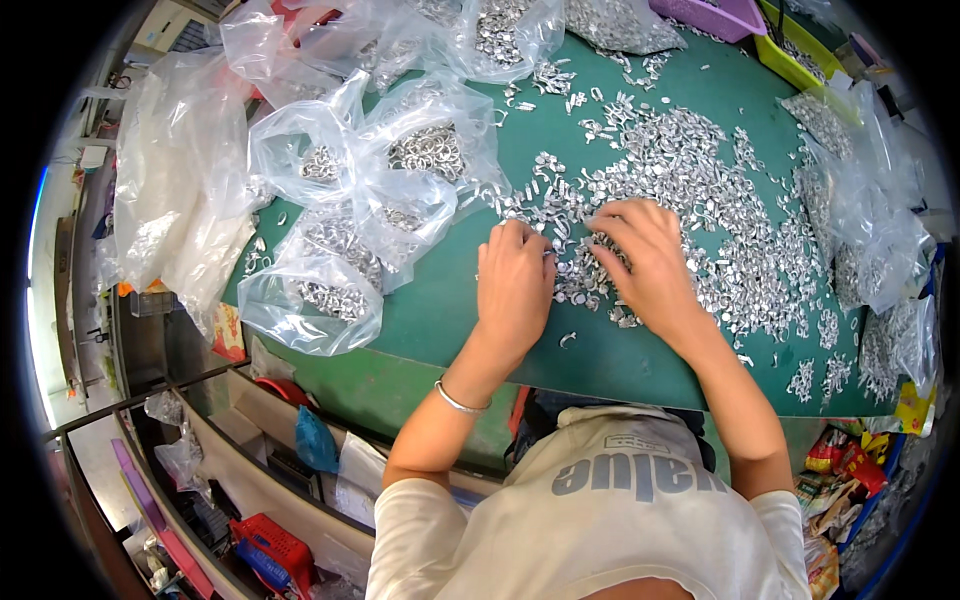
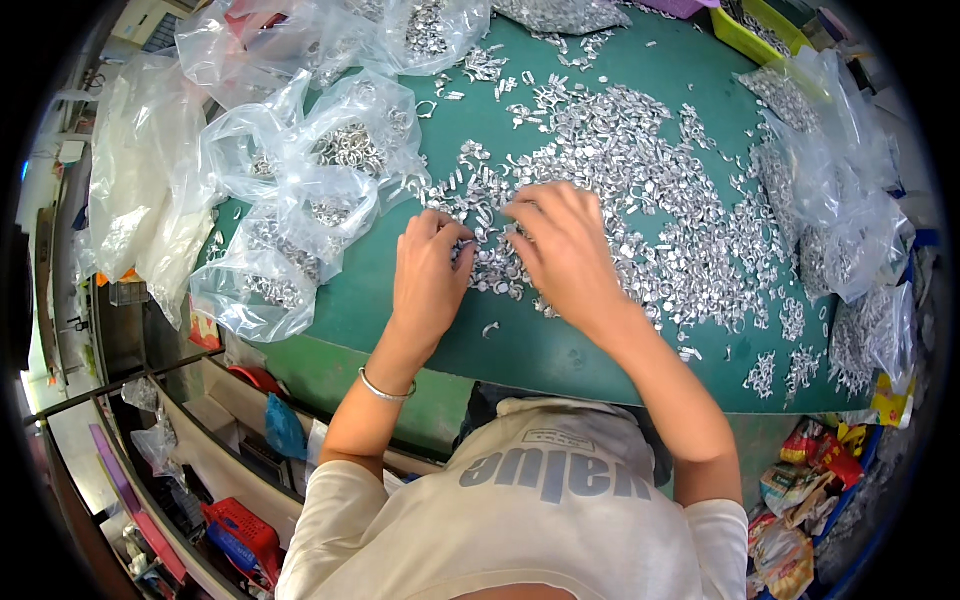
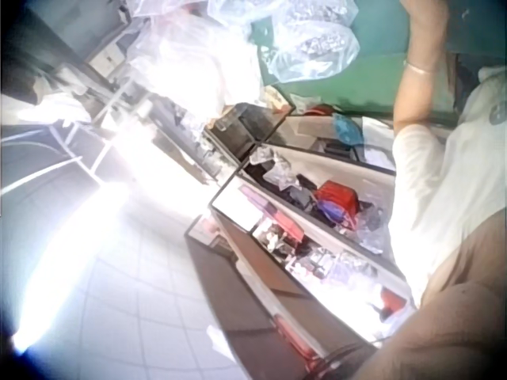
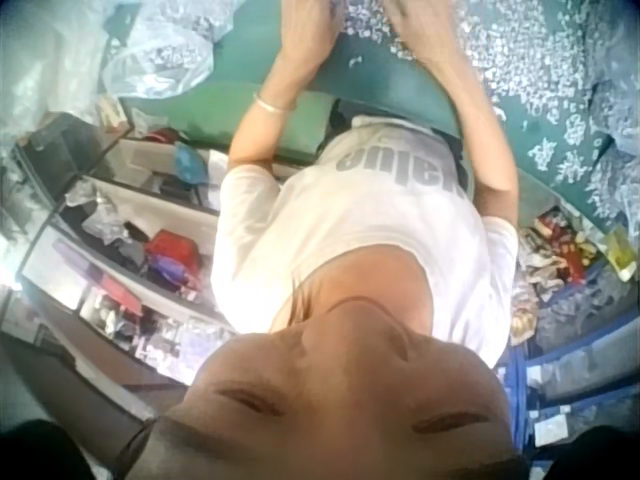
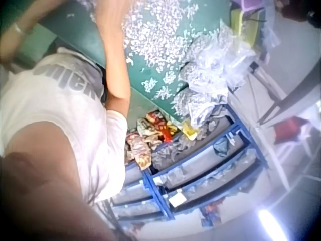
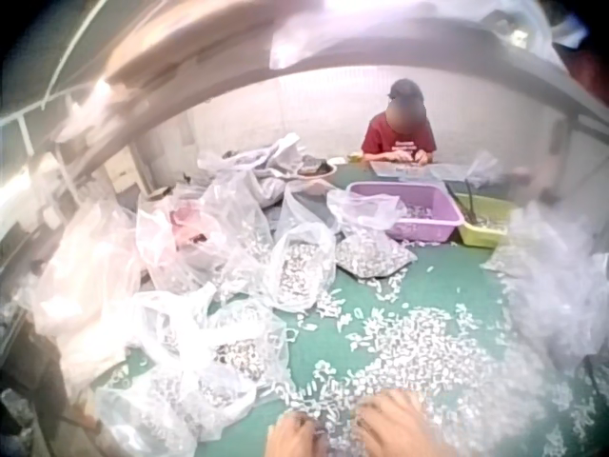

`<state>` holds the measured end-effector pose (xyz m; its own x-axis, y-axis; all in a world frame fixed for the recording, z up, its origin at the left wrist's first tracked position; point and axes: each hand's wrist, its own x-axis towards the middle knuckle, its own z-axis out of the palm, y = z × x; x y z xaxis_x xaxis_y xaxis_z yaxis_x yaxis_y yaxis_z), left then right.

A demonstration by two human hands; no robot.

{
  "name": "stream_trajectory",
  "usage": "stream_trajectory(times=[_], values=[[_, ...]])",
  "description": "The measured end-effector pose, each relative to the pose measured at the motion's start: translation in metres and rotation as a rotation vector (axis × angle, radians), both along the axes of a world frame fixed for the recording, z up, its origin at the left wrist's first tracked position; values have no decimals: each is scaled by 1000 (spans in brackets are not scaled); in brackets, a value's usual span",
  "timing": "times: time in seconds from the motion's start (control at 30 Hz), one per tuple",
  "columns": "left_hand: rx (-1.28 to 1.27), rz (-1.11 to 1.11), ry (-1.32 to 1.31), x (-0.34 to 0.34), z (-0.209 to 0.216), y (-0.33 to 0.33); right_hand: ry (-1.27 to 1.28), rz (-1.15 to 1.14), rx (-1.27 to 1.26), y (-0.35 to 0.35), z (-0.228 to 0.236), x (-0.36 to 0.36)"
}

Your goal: The person sorts small silver metal parts on a green table, picking them up by hand and placing them into clear plastic bags. The person also moves the bags and parts around the table to organize the workspace.

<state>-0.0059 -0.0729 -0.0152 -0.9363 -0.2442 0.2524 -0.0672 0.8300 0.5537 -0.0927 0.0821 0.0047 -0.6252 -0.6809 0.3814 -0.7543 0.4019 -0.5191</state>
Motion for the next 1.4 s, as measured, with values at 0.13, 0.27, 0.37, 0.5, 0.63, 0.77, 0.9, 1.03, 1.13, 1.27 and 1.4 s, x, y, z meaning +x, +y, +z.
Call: stream_trajectory(times=[0.13,0.27,0.37,0.5,0.63,0.77,0.9,1.03,1.13,1.27,1.4], values=[[50,-29,14,0,-4,-6,139,24,168,-24,-19,1],[49,-76,31,2,-5,-12,255,39,370,-33,-13,0],[21,-67,1,3,2,-14,182,52,242,-23,-14,-1],[-39,-51,-34,5,7,-17,54,-22,67,-15,-6,8],[-78,-44,-13,2,2,-19,91,-4,83,-26,-8,4],[-121,-45,10,2,-2,-16,106,52,187,-33,-17,-3],[-135,-17,22,2,-5,-15,28,21,78,-29,-5,-2],[-142,-23,64,-1,-6,-14,17,-29,44,-14,-4,6],[-128,-11,52,0,-7,-14,0,-51,-26,-7,-3,9],[-59,11,100,2,-9,-16,16,-96,-48,9,-8,-2],[-54,25,101,4,-4,-15,-44,-155,-115,18,-4,1]])
